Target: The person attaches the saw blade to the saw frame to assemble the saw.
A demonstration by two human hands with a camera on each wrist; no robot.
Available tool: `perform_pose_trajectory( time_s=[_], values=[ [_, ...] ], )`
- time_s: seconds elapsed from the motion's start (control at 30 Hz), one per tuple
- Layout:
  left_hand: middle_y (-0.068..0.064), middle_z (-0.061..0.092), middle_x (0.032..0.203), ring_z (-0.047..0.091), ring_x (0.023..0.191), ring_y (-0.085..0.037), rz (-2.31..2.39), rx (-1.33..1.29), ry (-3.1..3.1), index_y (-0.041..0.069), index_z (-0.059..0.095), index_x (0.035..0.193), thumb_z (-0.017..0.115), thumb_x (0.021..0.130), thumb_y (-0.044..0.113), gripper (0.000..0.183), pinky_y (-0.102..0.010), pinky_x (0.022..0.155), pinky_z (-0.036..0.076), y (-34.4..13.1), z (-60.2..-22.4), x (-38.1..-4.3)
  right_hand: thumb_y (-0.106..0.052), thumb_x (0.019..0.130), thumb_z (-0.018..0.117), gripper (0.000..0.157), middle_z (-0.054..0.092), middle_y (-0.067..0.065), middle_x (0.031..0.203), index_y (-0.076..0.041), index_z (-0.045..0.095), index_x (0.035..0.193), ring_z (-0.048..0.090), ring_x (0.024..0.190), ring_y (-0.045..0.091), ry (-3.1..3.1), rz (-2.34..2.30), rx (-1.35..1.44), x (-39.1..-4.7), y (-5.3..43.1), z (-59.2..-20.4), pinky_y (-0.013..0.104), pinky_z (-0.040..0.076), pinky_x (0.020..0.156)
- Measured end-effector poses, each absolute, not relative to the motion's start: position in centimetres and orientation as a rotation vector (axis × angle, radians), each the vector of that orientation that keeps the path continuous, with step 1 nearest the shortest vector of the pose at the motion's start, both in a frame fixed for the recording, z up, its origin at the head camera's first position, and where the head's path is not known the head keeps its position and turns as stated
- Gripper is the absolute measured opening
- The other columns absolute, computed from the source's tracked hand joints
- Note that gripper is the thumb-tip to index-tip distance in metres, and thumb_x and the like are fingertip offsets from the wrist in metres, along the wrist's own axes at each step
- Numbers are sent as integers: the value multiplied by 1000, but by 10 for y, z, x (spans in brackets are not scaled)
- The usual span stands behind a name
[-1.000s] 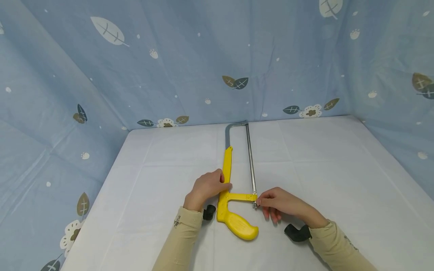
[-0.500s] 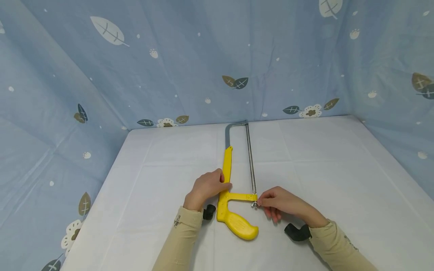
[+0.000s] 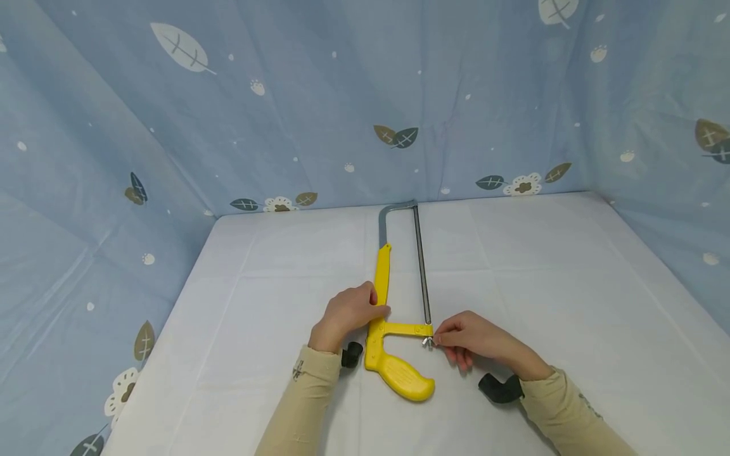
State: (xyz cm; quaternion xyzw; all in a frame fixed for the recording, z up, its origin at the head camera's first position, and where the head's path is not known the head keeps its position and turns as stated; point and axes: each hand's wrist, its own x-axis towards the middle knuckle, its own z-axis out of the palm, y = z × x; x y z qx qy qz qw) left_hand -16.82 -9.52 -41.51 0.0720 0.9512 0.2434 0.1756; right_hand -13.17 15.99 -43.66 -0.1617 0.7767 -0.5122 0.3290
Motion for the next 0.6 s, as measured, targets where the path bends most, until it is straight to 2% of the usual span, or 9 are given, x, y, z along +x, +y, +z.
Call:
perform_pose_trajectory(
  time_s=[0.3,0.43,0.5,0.6],
  values=[
    [0,49,68,45,59,-16,739,220,2674,16,49,80,63,78,45,32,-28,52,31,-99,-416,-174,-26,88,55,26,57,10,61,-1,62,92,51,43,16,2016,-1379,-420,-141,171,-437,29,45,44],
    [1,51,72,45,62,-17,791,181,2651,16,52,83,61,78,47,33,-28,53,32,-108,-414,-176,-29,89,53,30,59,14,69,-2,60,100,55,53,21,2088,-1397,-415,-149,183,-428,35,48,52],
    [2,54,78,48,66,-16,798,164,2659,17,54,91,59,80,48,34,-29,57,36,-115,-412,-178,-34,89,53,36,61,14,78,-4,59,106,59,64,23,2196,-1373,-406,-154,191,-419,37,49,60],
    [1,57,96,52,81,-17,800,157,2694,17,53,116,55,82,49,46,-33,70,41,-129,-406,-184,-40,88,51,45,60,12,101,-6,54,117,58,87,27,2484,-1223,-418,-164,204,-402,41,46,74]
  ],
)
